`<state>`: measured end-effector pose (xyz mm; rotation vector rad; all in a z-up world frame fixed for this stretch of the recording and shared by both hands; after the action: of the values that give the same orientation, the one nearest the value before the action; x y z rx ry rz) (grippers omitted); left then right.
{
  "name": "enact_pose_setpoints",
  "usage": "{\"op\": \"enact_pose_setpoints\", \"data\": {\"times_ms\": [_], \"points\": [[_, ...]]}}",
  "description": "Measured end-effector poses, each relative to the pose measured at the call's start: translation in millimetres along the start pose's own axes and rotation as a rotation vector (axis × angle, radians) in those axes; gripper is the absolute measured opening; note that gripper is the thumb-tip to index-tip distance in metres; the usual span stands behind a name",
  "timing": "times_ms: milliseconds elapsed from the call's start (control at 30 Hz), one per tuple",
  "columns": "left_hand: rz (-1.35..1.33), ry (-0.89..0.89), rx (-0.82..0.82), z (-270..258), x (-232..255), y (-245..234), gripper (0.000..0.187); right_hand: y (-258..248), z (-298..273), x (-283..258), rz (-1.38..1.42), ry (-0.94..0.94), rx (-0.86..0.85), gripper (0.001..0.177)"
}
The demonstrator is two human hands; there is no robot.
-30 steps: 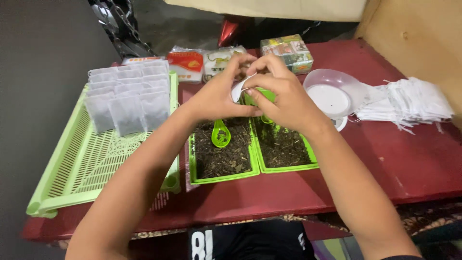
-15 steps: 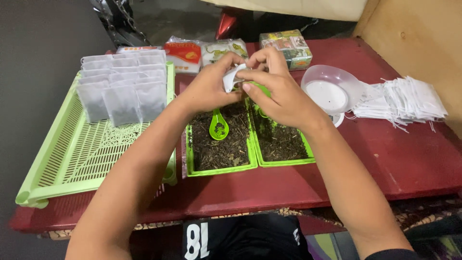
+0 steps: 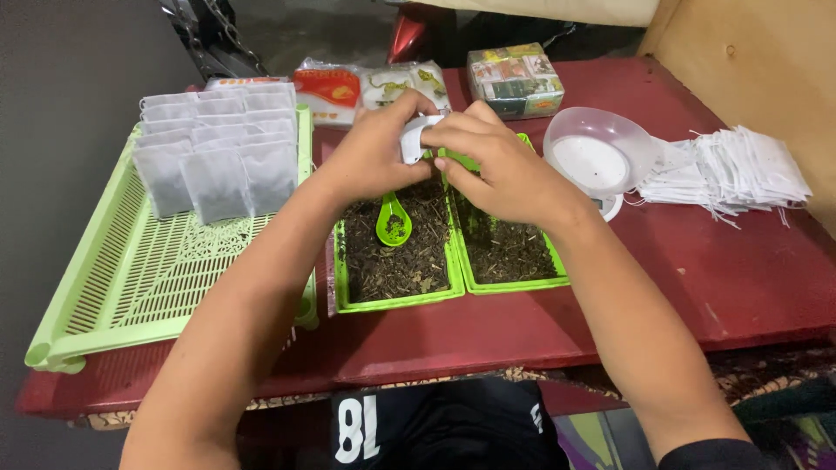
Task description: Filling tea bags with loose tea leaves using a spoon and placing them in a tray.
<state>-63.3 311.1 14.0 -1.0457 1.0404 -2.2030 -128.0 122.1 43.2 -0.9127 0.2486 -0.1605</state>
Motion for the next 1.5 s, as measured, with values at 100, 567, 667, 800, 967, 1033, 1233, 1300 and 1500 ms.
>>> {"op": "enact_pose_setpoints", "data": {"times_ms": [100, 567, 667, 800, 967, 1033, 1233, 1300, 1500], "points": [[0.014, 0.027, 0.029, 0.6, -1.4, 1.9, 0.052, -1.2, 0.6, -2.7, 0.017, 0.061, -0.037, 0.034], [-0.209, -0.009, -0.078, -5.2, 16.1, -11.3, 0.051, 1.1, -5.7, 7.7, 0.089, 0.179, -0.02, 0.048], [-0.204, 0.009, -0.06, -3.4, 8.1, -4.9, 0.051, 2.5, -7.4, 9.6, 0.083, 0.175, -0.019, 0.048], [-0.188, -0.08, -0.055, -5.8, 9.7, -1.7, 0.055, -9.3, 2.0, -5.5, 0.229, 0.16, 0.086, 0.036], [-0.19, -0.082, -0.104, -5.1, 13.8, -3.5, 0.049, -24.0, -5.3, 8.5, 0.129, 0.226, 0.168, 0.02], [-0.193, -0.087, -0.146, -6.4, 14.6, -4.3, 0.046, -28.1, -14.5, 28.2, 0.052, 0.318, 0.157, 0.014], [-0.14, -0.052, -0.164, -5.1, 14.0, 0.1, 0.056, -25.2, -43.4, 86.0, -0.262, 0.459, -0.111, 0.02], [-0.15, -0.081, -0.19, -5.8, 15.6, -0.5, 0.057, -23.1, -42.2, 85.7, -0.295, 0.73, -0.347, 0.02], [-0.115, -0.063, -0.164, -2.6, 7.3, 6.7, 0.059, 1.4, -58.4, 125.1, -0.381, 0.714, -0.501, 0.034]]}}
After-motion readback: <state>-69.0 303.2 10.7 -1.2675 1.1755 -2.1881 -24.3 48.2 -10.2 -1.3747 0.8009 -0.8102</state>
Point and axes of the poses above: each hand's wrist, its own z-axis towards the middle knuckle, its own y-axis out of the palm, x = y × z, the point moved 2 cm from there along z, towards the middle knuckle, and after that the axes turned 13 degrees about -y, right-handed, at the moved point
